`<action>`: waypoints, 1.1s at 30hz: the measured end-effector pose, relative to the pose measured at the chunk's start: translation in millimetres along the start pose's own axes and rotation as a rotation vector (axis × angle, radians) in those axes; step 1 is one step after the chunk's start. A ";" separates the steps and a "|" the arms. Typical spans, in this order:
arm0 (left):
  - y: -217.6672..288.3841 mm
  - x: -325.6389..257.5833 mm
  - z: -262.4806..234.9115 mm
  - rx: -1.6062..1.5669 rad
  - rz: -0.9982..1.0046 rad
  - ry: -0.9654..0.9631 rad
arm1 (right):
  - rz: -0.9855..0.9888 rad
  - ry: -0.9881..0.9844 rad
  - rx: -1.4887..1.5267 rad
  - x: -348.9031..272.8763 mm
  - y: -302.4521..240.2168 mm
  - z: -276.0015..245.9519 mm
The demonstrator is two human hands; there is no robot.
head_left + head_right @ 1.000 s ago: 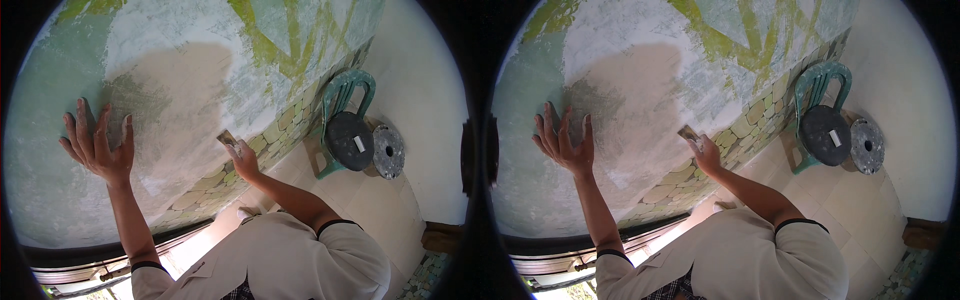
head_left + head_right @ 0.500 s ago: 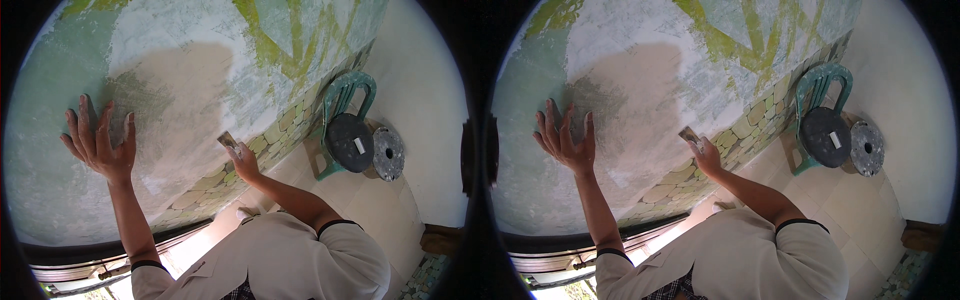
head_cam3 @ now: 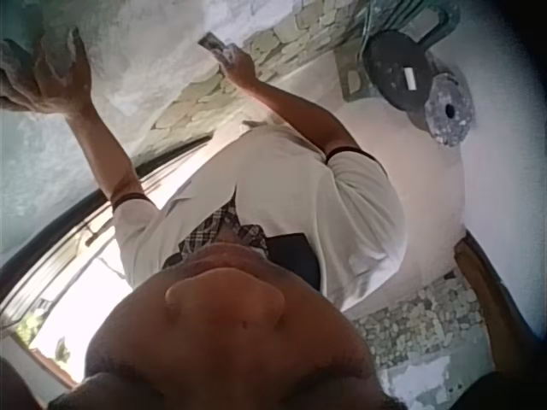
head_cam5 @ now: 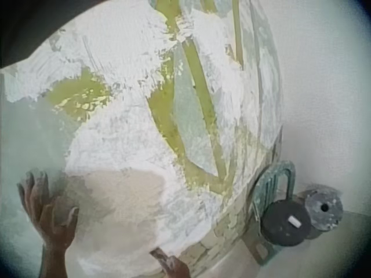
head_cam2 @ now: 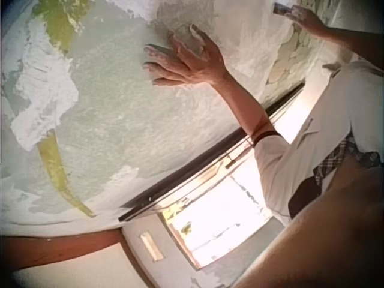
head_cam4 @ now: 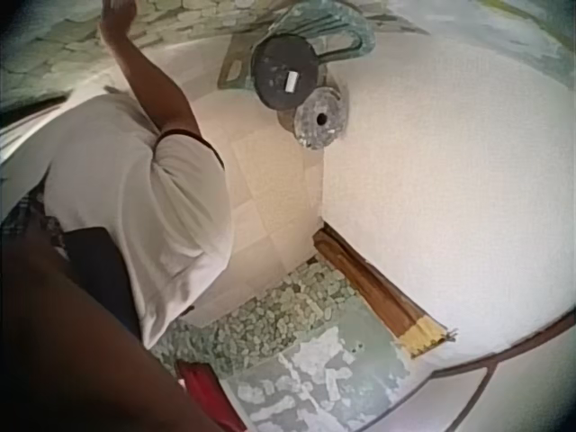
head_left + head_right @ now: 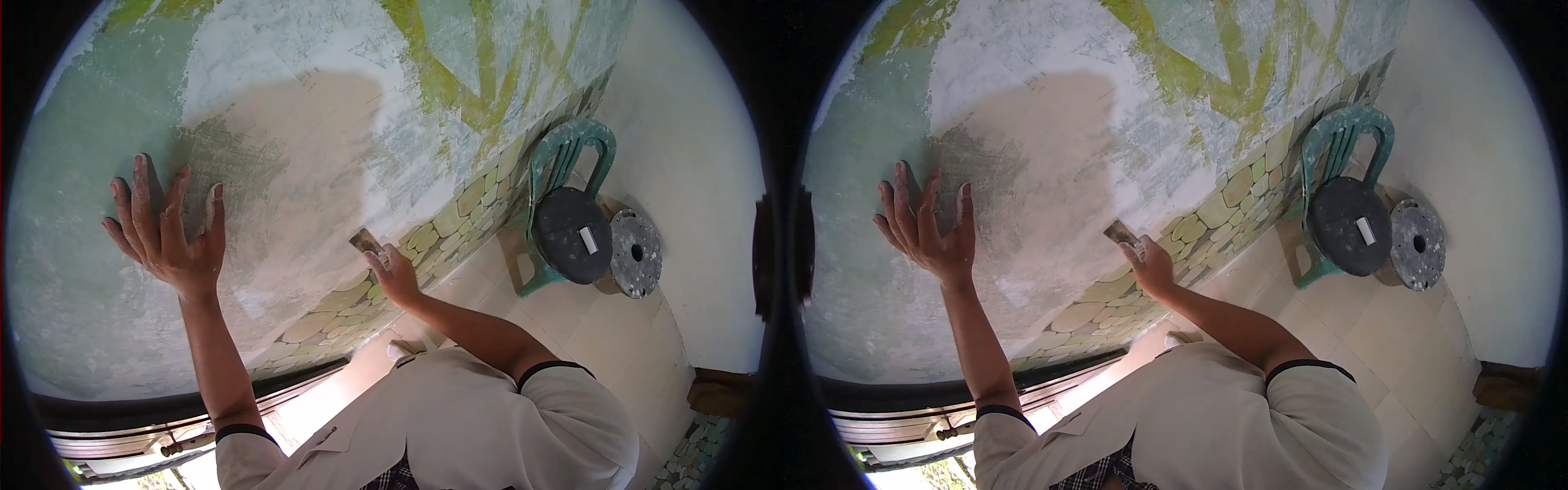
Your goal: The person applies a white wall compound to a green wall using a small rectangular tool. They spread the material in broad strokes to cover the surface, moving from one section to another. The person uses a larger trowel to smooth the compound over a section of the wall marked with yellow tape.
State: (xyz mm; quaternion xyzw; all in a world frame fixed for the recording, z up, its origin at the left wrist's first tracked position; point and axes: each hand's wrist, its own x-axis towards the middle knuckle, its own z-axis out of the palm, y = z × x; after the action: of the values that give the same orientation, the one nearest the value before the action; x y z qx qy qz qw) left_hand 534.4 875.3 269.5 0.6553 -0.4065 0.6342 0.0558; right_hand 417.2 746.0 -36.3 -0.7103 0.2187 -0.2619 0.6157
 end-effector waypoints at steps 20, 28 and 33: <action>0.2 -0.8 -0.2 0.004 0.005 -0.001 | -0.250 0.097 -0.001 19.5 -30.5 14.5; 0.0 -0.8 -1.1 -0.004 0.011 -0.008 | -0.102 0.036 -0.019 3.4 7.3 0.3; 0.9 -0.8 -0.1 -0.014 0.011 -0.007 | -0.210 0.060 0.060 19.5 -19.4 10.1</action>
State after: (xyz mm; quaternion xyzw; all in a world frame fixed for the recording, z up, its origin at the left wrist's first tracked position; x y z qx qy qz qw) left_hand 533.9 875.2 268.4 0.6548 -0.4146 0.6295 0.0555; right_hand 438.4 744.2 -16.2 -0.7025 0.1534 -0.3526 0.5989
